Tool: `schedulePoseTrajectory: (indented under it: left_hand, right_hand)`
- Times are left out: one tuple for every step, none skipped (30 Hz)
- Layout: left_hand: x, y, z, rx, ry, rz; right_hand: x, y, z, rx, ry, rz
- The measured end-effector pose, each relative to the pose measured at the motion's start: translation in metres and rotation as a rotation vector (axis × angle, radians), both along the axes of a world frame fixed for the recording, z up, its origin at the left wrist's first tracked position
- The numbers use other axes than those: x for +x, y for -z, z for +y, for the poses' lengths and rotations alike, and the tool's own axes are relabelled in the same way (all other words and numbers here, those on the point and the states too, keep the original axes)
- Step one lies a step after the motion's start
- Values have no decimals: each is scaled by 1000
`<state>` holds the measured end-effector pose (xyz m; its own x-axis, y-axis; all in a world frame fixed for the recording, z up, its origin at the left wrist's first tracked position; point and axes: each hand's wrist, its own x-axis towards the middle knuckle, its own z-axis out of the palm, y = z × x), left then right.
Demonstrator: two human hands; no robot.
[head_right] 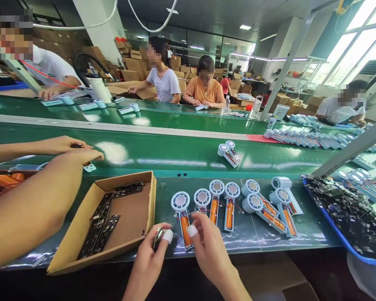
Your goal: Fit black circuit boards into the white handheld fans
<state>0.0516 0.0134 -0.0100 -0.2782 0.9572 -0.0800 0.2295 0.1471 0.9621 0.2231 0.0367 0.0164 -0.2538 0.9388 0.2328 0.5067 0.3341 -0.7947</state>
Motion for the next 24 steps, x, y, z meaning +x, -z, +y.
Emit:
schedulePoseTrajectory:
  left_hand:
    - [1, 1, 1, 16, 3, 27]
    - [2, 2, 3, 44, 3, 55]
    - [4, 3, 6, 82, 7, 87]
    - [6, 4, 10, 128, 11, 120]
    - [8, 5, 13, 179, 15, 150]
    - [10, 6, 17, 227, 16, 174]
    - [11, 7, 21, 266, 17, 187]
    - [12, 7, 24, 289, 15, 187]
    - [12, 6, 26, 292, 15, 175]
    - [12, 5, 27, 276, 17, 153]
    - [12, 4, 27, 248, 24, 124]
    - [12, 2, 26, 211, 25, 87]
    - [11, 0, 24, 171, 22, 46]
    - [11, -2, 22, 132, 15, 3]
    - [10, -3, 20, 96, 6, -38]
    - [9, -3, 18, 66, -5, -74]
    - [9, -4, 16, 37, -10, -104]
    - [8, -3, 14, 12, -6, -126]
    - [7, -2, 12, -10, 5, -141]
    - [5, 0, 9, -29, 14, -148]
    - [4, 3, 6, -46, 19, -148]
    - [2, 6, 2, -60, 22, -143]
    - [-1, 10, -2, -67, 23, -135]
    - [-3, 14, -6, -69, 25, -128]
  right_hand:
    - [4, 2, -1, 3, 44, 10]
    - [8, 4, -1, 17, 84, -3]
    - [12, 6, -1, 36, 116, -32]
    - [16, 6, -2, 60, 137, -69]
    - [18, 5, -3, 84, 147, -107]
    - [20, 3, -3, 110, 152, -138]
    - [19, 0, -4, 135, 148, -161]
    - [17, -3, -5, 157, 139, -174]
    - [14, -6, -5, 177, 123, -177]
    - [9, -10, -5, 190, 98, -175]
    - [3, -13, -4, 195, 65, -173]
    - [-3, -15, -2, 192, 28, -176]
    - [-9, -16, 0, 184, -13, -191]
    - [-13, -16, 3, 175, -57, -218]
    - [-17, -16, 6, 170, -99, -252]
    - [-19, -15, 8, 172, -138, -288]
    - [-21, -13, 10, 187, -173, -322]
    - [-21, -11, 12, 214, -201, -348]
    - [-20, -9, 12, 251, -222, -366]
    - [-19, -6, 12, 292, -232, -375]
    - [-18, -4, 12, 334, -236, -379]
    - [-17, -2, 11, 372, -234, -377]
    - [-16, -1, 10, 402, -226, -373]
    - [-15, 0, 10, 421, -214, -371]
